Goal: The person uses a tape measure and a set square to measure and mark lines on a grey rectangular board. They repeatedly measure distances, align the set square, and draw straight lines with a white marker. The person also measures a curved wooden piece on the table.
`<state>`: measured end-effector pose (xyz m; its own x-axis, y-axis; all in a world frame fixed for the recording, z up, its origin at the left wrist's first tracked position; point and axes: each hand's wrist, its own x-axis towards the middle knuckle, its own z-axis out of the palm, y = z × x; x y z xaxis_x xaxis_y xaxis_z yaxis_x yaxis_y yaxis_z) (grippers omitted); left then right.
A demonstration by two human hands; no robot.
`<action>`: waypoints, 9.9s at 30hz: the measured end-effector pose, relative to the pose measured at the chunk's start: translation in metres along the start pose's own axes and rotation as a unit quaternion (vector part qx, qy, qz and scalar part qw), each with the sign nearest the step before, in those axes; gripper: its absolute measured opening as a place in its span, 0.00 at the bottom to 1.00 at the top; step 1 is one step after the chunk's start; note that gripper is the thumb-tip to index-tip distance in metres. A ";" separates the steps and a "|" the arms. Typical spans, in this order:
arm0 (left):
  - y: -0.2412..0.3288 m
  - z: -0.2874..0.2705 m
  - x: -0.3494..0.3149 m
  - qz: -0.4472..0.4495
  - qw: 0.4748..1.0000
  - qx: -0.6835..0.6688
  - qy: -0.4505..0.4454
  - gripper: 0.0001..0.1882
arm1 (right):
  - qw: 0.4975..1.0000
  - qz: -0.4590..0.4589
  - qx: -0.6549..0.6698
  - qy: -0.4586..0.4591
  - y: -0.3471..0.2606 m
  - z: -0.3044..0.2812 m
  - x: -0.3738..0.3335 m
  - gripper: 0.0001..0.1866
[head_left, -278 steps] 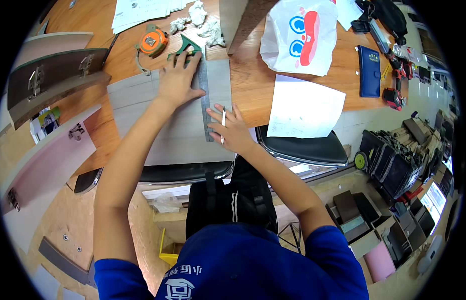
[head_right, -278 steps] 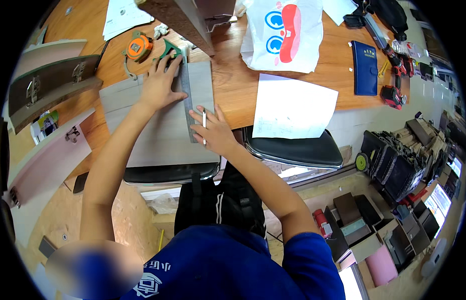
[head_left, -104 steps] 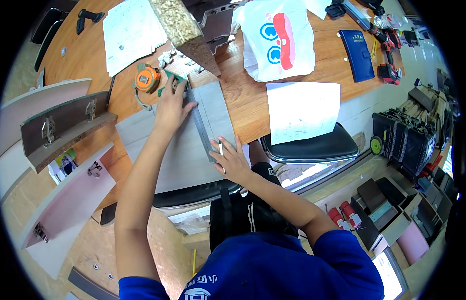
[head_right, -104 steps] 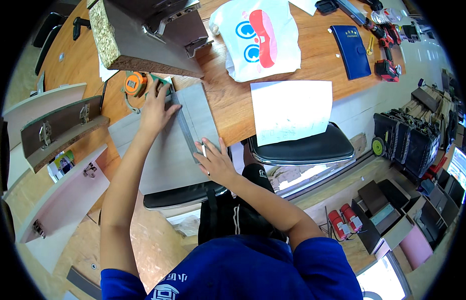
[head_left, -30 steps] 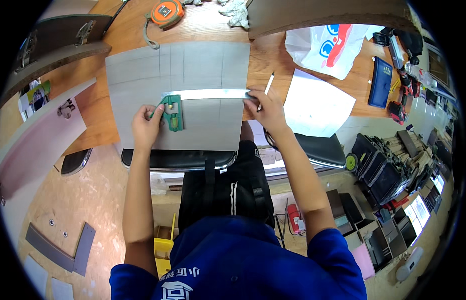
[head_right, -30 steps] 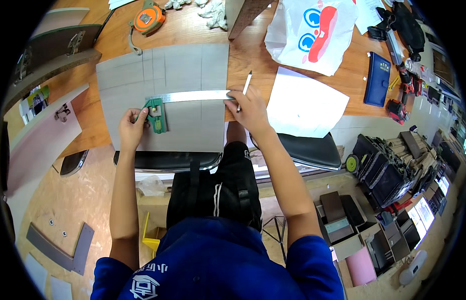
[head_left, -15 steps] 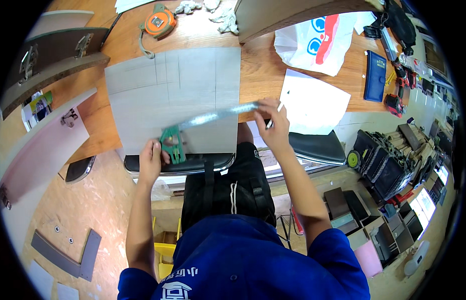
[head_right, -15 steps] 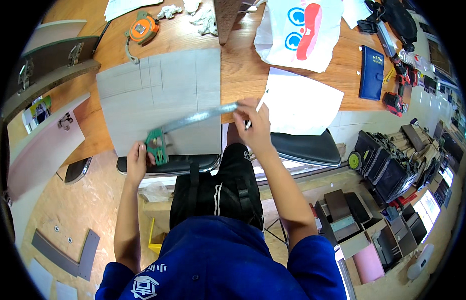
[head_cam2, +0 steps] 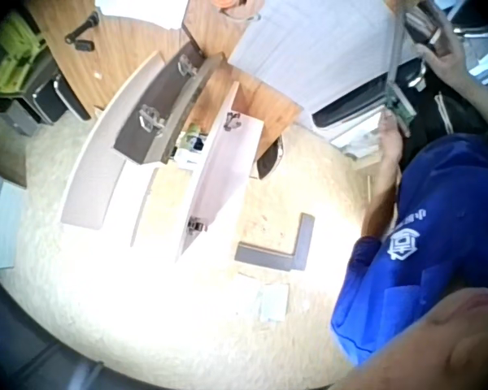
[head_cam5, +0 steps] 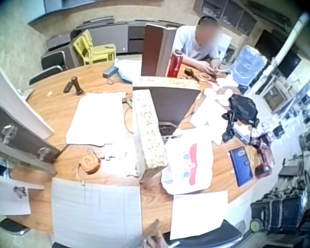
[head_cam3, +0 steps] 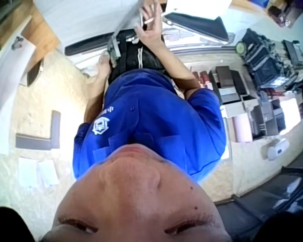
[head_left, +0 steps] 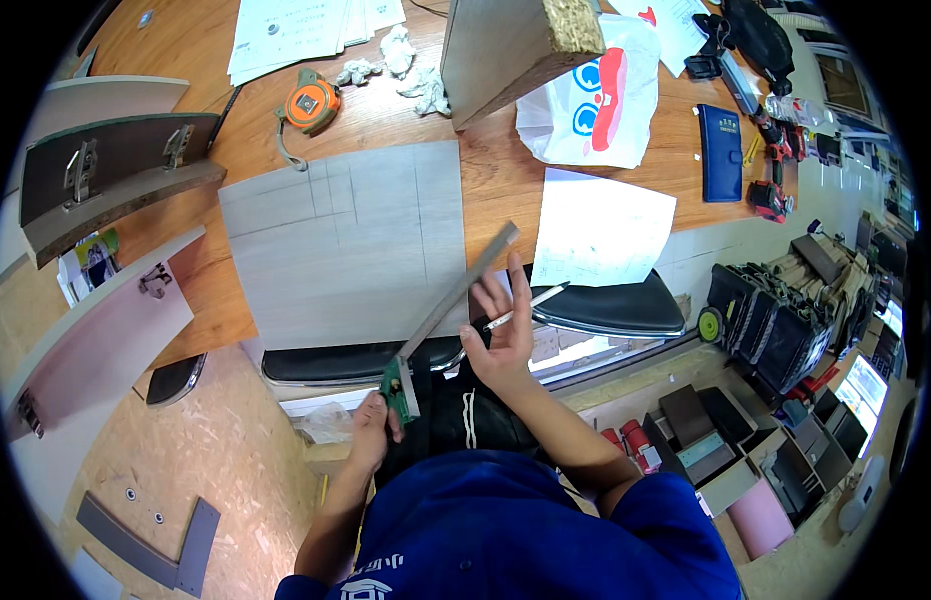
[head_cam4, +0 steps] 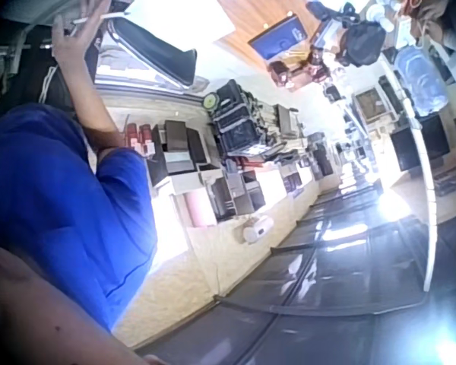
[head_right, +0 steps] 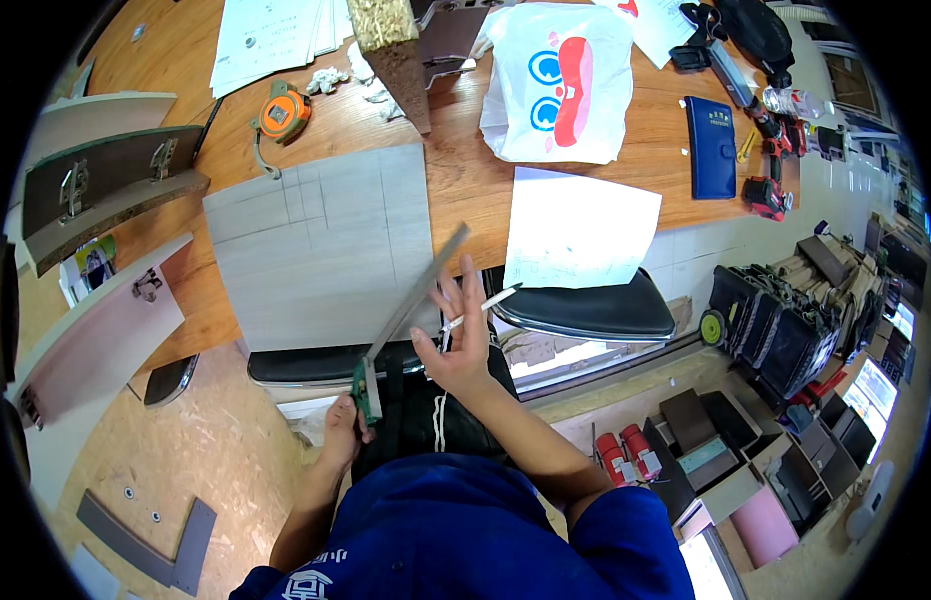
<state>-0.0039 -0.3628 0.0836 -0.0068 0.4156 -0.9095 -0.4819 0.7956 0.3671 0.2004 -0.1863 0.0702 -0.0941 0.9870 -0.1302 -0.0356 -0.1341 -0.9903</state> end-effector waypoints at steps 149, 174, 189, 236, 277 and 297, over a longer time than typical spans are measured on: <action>0.062 0.115 0.172 0.490 0.578 0.653 0.026 0.31 | 0.753 -0.165 -0.553 -0.315 0.058 -0.155 0.148 0.14; 0.067 0.152 0.166 0.430 0.563 0.696 0.117 0.36 | 0.742 -0.136 -0.569 -0.329 0.055 -0.155 0.149 0.15; 0.064 0.151 0.168 0.439 0.566 0.687 0.117 0.37 | 0.742 -0.139 -0.567 -0.330 0.055 -0.156 0.150 0.15; 0.063 0.151 0.169 0.443 0.563 0.687 0.125 0.36 | 0.733 -0.090 -0.593 -0.321 0.052 -0.150 0.147 0.16; 0.038 0.140 0.175 0.477 0.522 0.685 0.175 0.32 | 0.783 -0.146 -0.515 -0.316 0.088 -0.126 0.137 0.23; 0.051 0.150 0.179 0.478 0.551 0.664 0.166 0.32 | 0.797 -0.138 -0.512 -0.290 0.069 -0.126 0.146 0.21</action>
<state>0.1019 -0.1822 -0.0310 0.0324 0.9961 -0.0816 0.9449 -0.0039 0.3272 0.3097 -0.0402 -0.0236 -0.6771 0.7203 -0.1508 0.6681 0.5159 -0.5362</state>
